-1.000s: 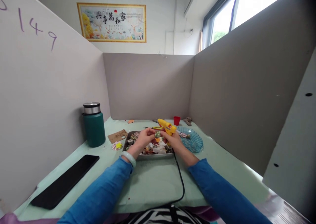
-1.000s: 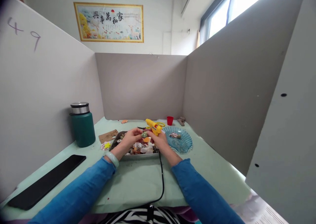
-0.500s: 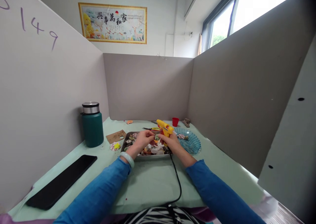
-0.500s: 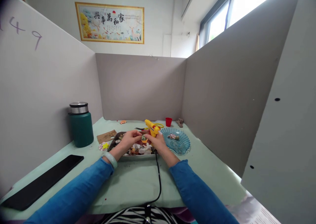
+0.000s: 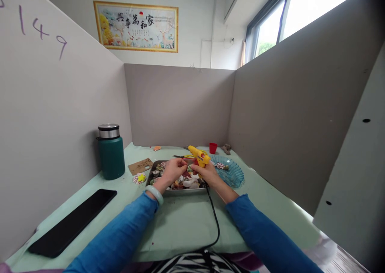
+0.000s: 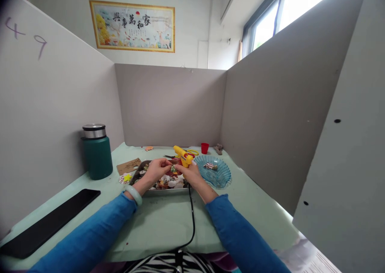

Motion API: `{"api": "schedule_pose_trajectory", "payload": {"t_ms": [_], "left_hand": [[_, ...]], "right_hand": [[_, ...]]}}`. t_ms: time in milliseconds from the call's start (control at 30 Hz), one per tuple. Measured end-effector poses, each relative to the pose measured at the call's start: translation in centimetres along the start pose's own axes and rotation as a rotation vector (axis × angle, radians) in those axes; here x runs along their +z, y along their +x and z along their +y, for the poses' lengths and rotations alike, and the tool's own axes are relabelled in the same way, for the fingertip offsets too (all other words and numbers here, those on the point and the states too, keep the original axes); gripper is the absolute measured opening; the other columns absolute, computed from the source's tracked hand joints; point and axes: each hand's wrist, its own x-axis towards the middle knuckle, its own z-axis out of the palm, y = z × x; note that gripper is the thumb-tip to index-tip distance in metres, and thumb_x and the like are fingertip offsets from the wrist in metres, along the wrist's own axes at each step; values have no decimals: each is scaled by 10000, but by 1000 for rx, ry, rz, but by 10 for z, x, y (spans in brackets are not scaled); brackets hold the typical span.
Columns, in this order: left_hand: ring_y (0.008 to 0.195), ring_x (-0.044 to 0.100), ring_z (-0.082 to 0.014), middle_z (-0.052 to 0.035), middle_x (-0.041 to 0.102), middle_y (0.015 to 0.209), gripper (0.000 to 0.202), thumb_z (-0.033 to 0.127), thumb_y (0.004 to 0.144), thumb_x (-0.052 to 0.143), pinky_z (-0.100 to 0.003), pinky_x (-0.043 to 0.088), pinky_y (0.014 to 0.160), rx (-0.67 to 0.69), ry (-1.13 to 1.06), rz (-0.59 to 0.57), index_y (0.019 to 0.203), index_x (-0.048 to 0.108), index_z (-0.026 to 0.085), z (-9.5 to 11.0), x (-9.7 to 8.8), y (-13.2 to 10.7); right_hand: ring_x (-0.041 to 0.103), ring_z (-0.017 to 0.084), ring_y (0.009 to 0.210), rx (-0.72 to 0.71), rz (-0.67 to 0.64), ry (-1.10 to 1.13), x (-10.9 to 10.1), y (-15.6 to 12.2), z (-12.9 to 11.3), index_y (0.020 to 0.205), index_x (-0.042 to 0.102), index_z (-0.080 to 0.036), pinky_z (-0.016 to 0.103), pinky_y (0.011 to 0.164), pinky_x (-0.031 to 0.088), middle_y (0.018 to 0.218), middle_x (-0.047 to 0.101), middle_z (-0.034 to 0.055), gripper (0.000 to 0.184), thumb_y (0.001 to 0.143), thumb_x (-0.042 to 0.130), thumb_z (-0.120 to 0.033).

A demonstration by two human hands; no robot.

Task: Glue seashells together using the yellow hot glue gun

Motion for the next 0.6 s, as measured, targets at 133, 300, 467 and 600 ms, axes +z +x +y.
{"api": "schedule_pose_trajectory", "payload": {"t_ms": [133, 300, 467, 600], "left_hand": [[595, 671, -151, -23, 694, 622, 47, 158, 707, 590, -207, 488, 544, -11, 102, -6, 681, 628, 150, 8, -2, -3], [599, 681, -164, -26, 694, 612, 64, 150, 709, 589, -212, 478, 541, 3, 173, 15, 674, 642, 149, 16, -5, -6], [599, 694, -169, -15, 679, 601, 51, 119, 729, 608, -236, 529, 574, -85, -72, -52, 687, 609, 148, 13, -4, -2], [571, 693, -172, -6, 661, 563, 77, 100, 731, 652, -257, 553, 583, -179, -247, -105, 701, 592, 137, 14, -3, -3]], "right_hand": [[556, 123, 549, -5, -15, -12, -1, 1, 2, 871, 634, -193, 268, 550, 484, 646, 609, -24, 314, 614, 766, -317], [565, 124, 555, -3, -21, -6, -2, 4, 6, 886, 639, -203, 268, 544, 488, 659, 618, -21, 313, 623, 766, -316], [560, 120, 535, 24, -17, 6, -3, 7, 10, 901, 634, -194, 263, 522, 482, 659, 625, -19, 342, 619, 769, -331], [553, 114, 518, 29, -37, 27, -5, 7, 11, 903, 632, -200, 248, 485, 464, 652, 619, -27, 352, 615, 774, -342]]}}
